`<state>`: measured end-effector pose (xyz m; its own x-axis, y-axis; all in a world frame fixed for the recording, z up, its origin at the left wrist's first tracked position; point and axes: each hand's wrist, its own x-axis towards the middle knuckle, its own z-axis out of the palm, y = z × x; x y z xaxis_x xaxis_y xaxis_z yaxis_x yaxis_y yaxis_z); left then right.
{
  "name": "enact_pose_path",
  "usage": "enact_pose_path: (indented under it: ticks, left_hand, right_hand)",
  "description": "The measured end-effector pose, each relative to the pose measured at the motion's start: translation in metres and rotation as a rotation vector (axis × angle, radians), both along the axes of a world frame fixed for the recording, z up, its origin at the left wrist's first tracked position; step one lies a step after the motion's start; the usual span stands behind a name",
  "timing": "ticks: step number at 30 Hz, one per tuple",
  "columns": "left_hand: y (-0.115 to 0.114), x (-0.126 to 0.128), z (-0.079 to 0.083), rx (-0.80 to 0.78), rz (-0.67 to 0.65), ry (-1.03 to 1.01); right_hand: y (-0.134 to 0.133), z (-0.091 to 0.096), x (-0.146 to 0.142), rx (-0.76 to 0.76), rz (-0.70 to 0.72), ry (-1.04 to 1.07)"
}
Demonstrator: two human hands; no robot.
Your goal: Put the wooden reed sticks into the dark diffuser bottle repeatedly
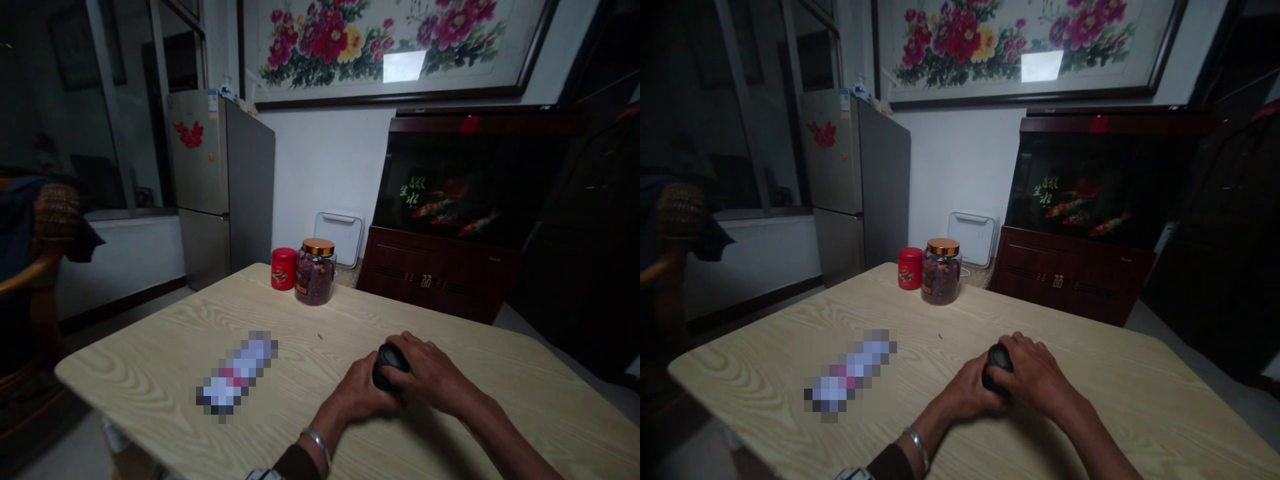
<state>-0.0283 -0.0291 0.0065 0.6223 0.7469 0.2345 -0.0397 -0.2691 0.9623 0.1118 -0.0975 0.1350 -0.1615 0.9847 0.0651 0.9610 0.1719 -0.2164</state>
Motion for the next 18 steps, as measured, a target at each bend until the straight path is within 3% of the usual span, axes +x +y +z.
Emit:
enact_pose_path:
  ticks: [4,10,15,18]
  left_hand:
    - [-0.0002,0.0,0.0013,0.028,0.011,-0.038]
    - [-0.0001,-0.0003,0.0,-0.009,-0.01,-0.003]
    - [0.0014,0.002,-0.0017,-0.016,0.006,-0.035]
    - [0.0024,0.0032,-0.002,-0.052,-0.045,-0.069]
  right_hand:
    - [-0.0029,0.0045,0.0052,-0.121,0.214,0.153]
    - [-0.0028,0.0028,-0.0006,0.021,-0.053,0.012]
    - [-0.0012,0.005,0.002,-0.036,0.161,0.071]
    - [-0.0002,0.0054,0.0017,0.02,0.075,0.07]
